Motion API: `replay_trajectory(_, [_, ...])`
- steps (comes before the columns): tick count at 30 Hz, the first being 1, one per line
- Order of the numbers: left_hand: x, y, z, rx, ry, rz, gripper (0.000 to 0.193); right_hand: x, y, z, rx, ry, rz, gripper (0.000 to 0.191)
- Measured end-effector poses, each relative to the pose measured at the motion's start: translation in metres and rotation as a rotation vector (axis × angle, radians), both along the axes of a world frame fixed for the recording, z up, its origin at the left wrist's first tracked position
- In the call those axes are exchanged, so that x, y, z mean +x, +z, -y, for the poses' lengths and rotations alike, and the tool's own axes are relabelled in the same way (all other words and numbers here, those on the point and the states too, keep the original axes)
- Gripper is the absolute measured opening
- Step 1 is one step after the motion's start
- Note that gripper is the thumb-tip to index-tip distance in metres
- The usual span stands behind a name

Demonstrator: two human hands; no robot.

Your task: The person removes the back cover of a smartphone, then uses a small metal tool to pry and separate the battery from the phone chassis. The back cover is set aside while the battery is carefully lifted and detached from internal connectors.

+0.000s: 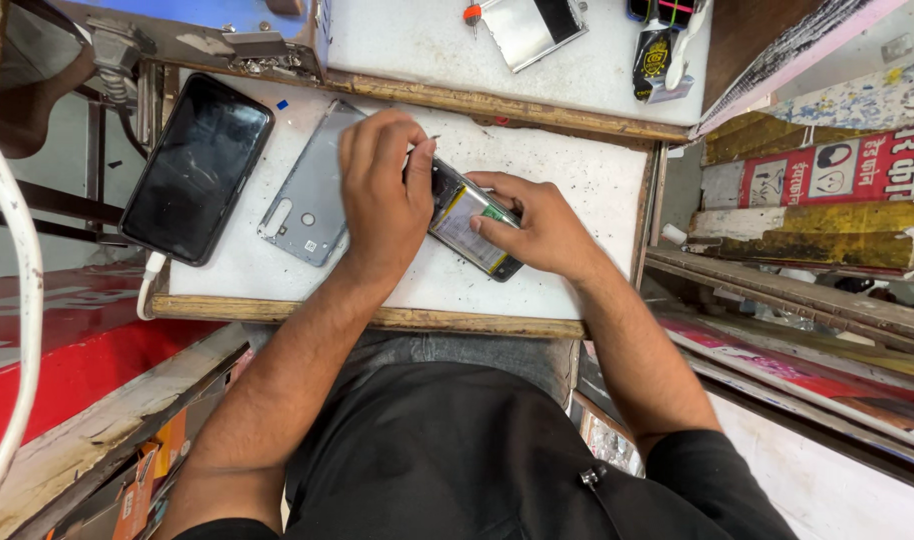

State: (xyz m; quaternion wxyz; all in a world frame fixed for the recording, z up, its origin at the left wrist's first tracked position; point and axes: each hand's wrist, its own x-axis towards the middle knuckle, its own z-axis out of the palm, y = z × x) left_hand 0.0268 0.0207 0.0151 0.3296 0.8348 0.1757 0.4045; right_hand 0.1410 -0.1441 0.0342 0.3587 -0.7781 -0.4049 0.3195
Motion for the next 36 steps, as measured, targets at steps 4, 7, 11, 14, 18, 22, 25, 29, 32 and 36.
replay_trajectory(4, [-0.019,0.007,0.013,-0.176,-0.173,-0.087,0.008,-0.001,-0.007,0.006,0.079,-0.059,-0.154,0.053])
replay_trajectory(7, [-0.030,0.000,0.023,-0.341,-0.247,-0.204,0.005,-0.001,-0.013,0.010,0.152,-0.080,-0.254,0.045])
replay_trajectory(11, [-0.035,-0.011,0.031,-0.493,-0.308,-0.285,0.007,-0.001,-0.019,0.012,0.157,-0.050,-0.145,0.030])
replay_trajectory(14, [-0.033,-0.015,0.036,-0.479,-0.351,-0.294,0.009,-0.003,-0.023,0.012,0.247,0.001,-0.080,0.019])
replay_trajectory(18, [-0.033,-0.015,0.037,-0.426,-0.346,-0.293,0.009,-0.004,-0.029,0.016,0.185,-0.016,0.000,0.014])
replay_trajectory(22, [-0.034,-0.011,0.035,-0.516,-0.316,-0.280,0.008,-0.005,-0.036,0.019,0.113,-0.070,-0.059,0.014])
replay_trajectory(25, [-0.035,-0.009,0.036,-0.395,-0.268,-0.213,0.008,-0.008,-0.036,0.020,0.136,-0.105,-0.091,0.010])
replay_trajectory(29, [-0.034,-0.007,0.039,-0.446,-0.235,-0.203,0.010,-0.021,-0.027,0.022,0.250,-0.108,-0.123,0.041])
replay_trajectory(32, [-0.034,-0.006,0.039,-0.503,-0.226,-0.213,0.015,-0.031,-0.023,0.021,0.282,-0.182,-0.248,0.046])
replay_trajectory(36, [-0.033,-0.006,0.042,-0.563,-0.207,-0.202,0.016,-0.033,-0.026,0.021,0.304,-0.206,-0.338,0.047])
